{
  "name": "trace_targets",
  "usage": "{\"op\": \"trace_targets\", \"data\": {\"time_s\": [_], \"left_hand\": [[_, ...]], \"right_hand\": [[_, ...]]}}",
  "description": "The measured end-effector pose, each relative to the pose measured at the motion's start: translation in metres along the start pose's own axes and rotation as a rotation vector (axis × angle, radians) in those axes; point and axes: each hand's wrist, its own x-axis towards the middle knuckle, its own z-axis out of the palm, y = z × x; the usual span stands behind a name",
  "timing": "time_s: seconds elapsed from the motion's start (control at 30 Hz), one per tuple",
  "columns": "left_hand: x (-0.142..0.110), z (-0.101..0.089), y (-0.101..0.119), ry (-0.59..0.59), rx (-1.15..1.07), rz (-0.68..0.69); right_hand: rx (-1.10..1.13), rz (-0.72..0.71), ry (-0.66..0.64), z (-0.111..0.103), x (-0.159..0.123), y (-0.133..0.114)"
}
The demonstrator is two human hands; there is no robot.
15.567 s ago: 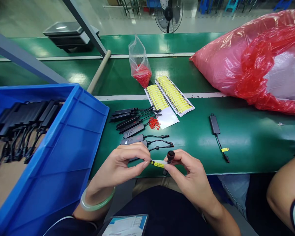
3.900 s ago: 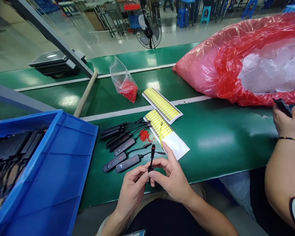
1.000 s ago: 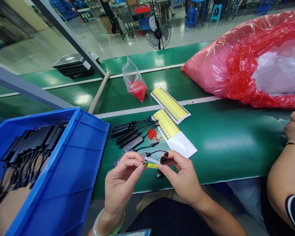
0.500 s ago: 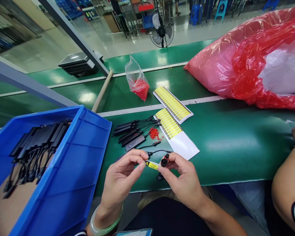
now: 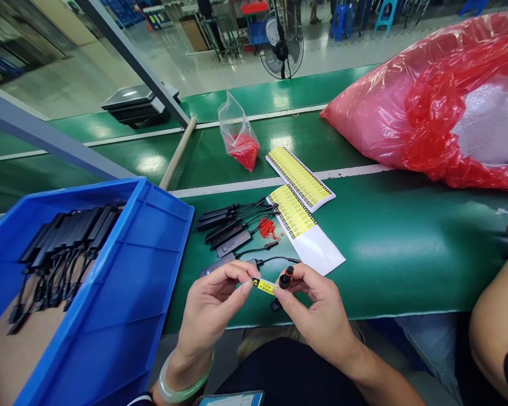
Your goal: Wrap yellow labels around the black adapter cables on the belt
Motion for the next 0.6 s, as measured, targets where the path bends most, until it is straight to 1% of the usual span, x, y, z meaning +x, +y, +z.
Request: {"op": "trace_targets", "data": {"time_s": [0.47, 0.6], "left_hand": [[-0.0008, -0.0016, -0.0008, 0.024, -0.004, 0.017], [-0.0017, -0.0016, -0.0019, 0.033, -0.008, 0.019]], "right_hand": [[-0.007, 0.009, -0.012, 0.0033, -0.0005, -0.0012], [-0.029, -0.003, 0.002, 0.0035, -0.0002, -0.0015]]}}
